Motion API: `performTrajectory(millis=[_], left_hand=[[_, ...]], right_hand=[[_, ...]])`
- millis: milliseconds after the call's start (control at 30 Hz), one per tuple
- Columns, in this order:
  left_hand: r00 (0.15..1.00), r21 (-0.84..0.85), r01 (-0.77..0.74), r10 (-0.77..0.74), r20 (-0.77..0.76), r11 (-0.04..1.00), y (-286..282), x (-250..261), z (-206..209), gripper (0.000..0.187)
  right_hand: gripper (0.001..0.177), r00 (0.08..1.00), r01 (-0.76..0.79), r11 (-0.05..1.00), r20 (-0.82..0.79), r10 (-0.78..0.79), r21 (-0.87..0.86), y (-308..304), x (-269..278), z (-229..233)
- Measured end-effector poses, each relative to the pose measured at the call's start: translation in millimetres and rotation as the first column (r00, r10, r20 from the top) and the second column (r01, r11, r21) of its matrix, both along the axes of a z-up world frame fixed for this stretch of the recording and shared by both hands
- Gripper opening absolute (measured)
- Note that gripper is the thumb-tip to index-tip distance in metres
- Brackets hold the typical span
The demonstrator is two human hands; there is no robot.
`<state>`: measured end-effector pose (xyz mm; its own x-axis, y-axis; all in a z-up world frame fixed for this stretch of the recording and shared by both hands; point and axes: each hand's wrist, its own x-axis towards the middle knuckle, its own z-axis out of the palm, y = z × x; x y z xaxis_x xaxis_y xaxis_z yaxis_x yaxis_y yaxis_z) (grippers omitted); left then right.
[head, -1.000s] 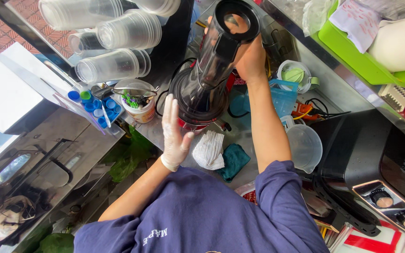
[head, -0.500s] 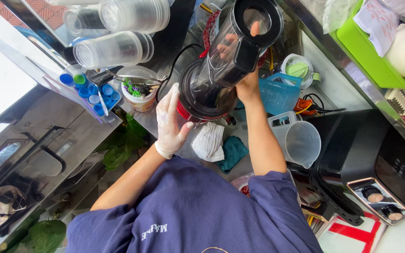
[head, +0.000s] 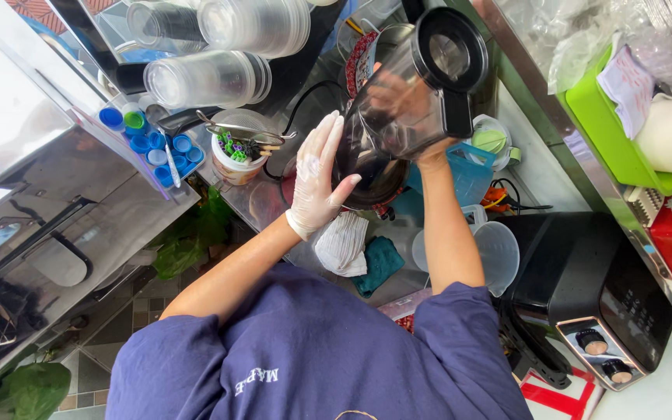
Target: The person handles chopped pomegranate seeds in a plastic container, then assembles a blender by attaching the blade and jar to the base. They retrieve a metal scoop from a freezer and return to the counter. The scene shows a small food preparation area with stacked cups and a fruit display nearby.
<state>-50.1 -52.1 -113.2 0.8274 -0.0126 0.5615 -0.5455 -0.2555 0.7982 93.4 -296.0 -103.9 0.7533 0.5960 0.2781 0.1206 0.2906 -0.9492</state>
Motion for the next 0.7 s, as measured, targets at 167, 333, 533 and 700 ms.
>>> performTrajectory(millis=[167, 333, 533, 700], left_hand=[[1.0, 0.013, -0.006, 0.006, 0.001, 1.0, 3, 0, -2, 0.084], [1.0, 0.021, 0.022, -0.021, -0.023, 1.0, 2, 0, -4, 0.085], [1.0, 0.103, 0.021, -0.023, 0.019, 0.994, 5, 0, -5, 0.086], [0.93, 0.255, -0.133, 0.031, 0.367, 0.958, 12, 11, -16, 0.073]], right_hand=[[0.11, 0.901, 0.433, 0.899, -0.051, -0.43, 0.064, 7, -75, 34], [0.127, 0.875, 0.42, 0.875, 0.363, -0.321, -0.241, 29, -96, 41], [0.135, 0.872, 0.445, 0.86, 0.341, -0.352, -0.249, 45, -95, 28], [0.136, 0.839, 0.522, 0.822, 0.311, -0.447, -0.227, 47, -105, 25]])
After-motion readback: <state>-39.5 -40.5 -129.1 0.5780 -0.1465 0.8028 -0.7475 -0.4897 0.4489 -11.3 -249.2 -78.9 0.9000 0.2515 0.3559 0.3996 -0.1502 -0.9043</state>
